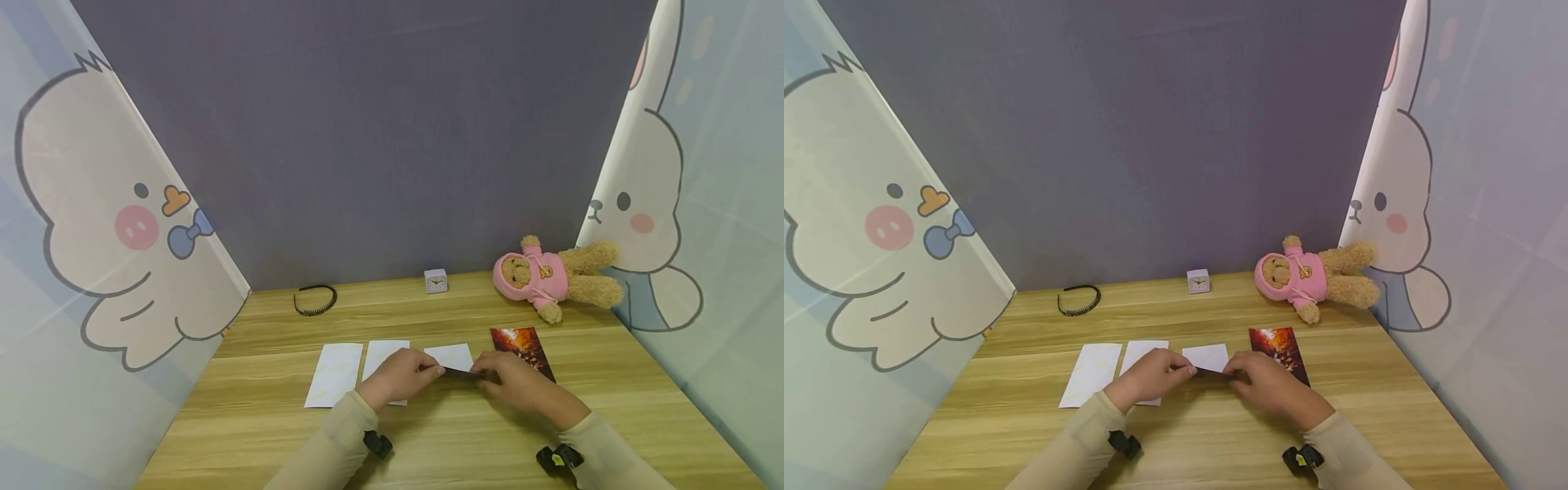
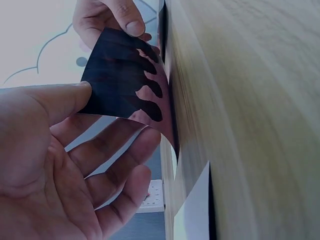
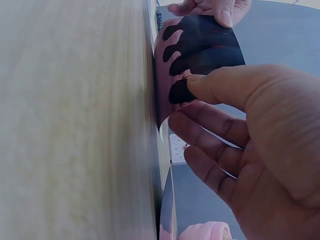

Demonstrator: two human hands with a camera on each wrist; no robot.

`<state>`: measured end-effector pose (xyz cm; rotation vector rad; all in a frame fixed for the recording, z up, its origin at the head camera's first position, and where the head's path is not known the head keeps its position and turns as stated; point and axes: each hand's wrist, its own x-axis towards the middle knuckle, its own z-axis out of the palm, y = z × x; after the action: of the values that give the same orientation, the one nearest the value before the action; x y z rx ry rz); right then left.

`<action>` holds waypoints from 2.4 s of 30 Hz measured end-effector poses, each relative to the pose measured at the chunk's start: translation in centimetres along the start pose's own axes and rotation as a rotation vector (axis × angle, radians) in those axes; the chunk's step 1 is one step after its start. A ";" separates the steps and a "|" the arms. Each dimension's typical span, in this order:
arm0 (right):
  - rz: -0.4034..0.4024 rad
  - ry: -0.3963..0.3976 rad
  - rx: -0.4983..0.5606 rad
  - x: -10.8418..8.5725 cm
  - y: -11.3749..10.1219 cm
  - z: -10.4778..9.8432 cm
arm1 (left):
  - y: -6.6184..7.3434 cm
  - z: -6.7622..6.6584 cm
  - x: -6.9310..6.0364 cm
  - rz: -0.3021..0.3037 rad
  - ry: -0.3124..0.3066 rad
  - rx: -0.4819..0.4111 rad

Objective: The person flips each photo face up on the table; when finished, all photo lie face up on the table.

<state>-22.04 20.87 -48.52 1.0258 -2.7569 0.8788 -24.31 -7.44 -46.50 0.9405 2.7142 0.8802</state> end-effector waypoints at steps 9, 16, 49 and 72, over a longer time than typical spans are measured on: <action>0.030 0.025 0.021 0.1 -0.1 -0.1 | 0.2 -0.4 -0.1 -0.006 0.025 -0.049; 0.005 0.105 0.049 0.0 -0.3 0.0 | 0.3 -0.7 -0.1 -0.010 0.049 -0.069; 0.002 0.330 0.063 0.2 -0.2 0.2 | 0.3 -1.2 -0.3 0.011 0.192 -0.178; 0.023 0.375 0.196 0.2 -0.7 0.1 | 0.4 -1.2 -0.2 0.037 0.283 -0.265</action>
<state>-21.74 20.30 -48.23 0.7591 -2.4109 1.2230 -24.28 -7.91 -45.33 0.8712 2.7106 1.4370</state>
